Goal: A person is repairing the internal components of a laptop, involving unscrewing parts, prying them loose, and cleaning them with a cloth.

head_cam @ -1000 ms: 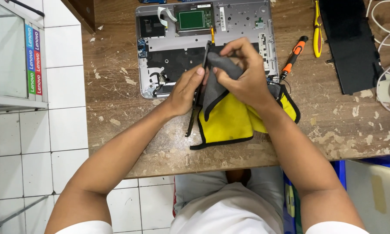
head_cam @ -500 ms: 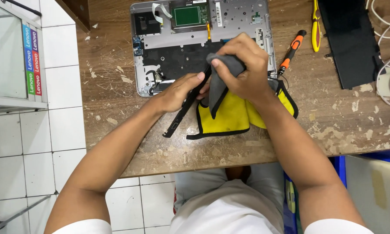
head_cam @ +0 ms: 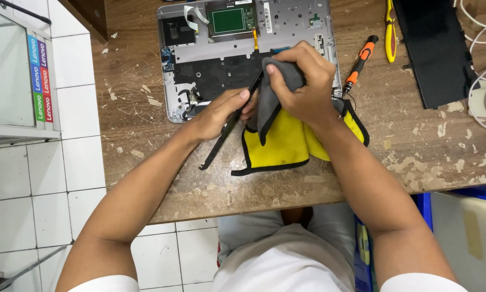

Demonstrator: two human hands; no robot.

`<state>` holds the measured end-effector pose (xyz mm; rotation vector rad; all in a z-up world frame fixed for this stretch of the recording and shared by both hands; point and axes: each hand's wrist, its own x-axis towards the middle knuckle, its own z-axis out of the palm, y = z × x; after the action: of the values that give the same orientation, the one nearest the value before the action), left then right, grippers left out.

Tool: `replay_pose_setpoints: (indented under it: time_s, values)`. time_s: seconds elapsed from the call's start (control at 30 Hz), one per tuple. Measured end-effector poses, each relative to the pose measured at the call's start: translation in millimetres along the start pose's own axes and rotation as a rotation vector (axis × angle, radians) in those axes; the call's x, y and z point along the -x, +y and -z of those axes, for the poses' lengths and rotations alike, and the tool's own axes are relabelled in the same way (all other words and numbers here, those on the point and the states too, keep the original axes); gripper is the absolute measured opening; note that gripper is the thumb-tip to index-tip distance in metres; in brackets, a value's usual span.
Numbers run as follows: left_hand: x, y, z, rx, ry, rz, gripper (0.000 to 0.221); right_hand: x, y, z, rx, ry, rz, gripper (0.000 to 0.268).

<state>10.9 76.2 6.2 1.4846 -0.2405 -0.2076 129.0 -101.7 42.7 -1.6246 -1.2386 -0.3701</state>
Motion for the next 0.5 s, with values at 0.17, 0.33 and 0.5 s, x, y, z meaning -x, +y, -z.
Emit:
replay_pose_setpoints:
  time_s: [0.17, 0.33, 0.5]
  values:
    - [-4, -6, -2, -0.016, 0.055, -0.09, 0.039, 6, 0, -11, -0.139, -0.058, 0.059, 0.009]
    - [-7, -7, 1, 0.165, 0.116, -0.139, 0.029, 8, 9, -7, -0.103, -0.037, 0.083, 0.007]
    - [-5, 0, -2, -0.083, 0.015, -0.078, 0.044, 1, 4, 0, 0.008, -0.098, 0.048, 0.009]
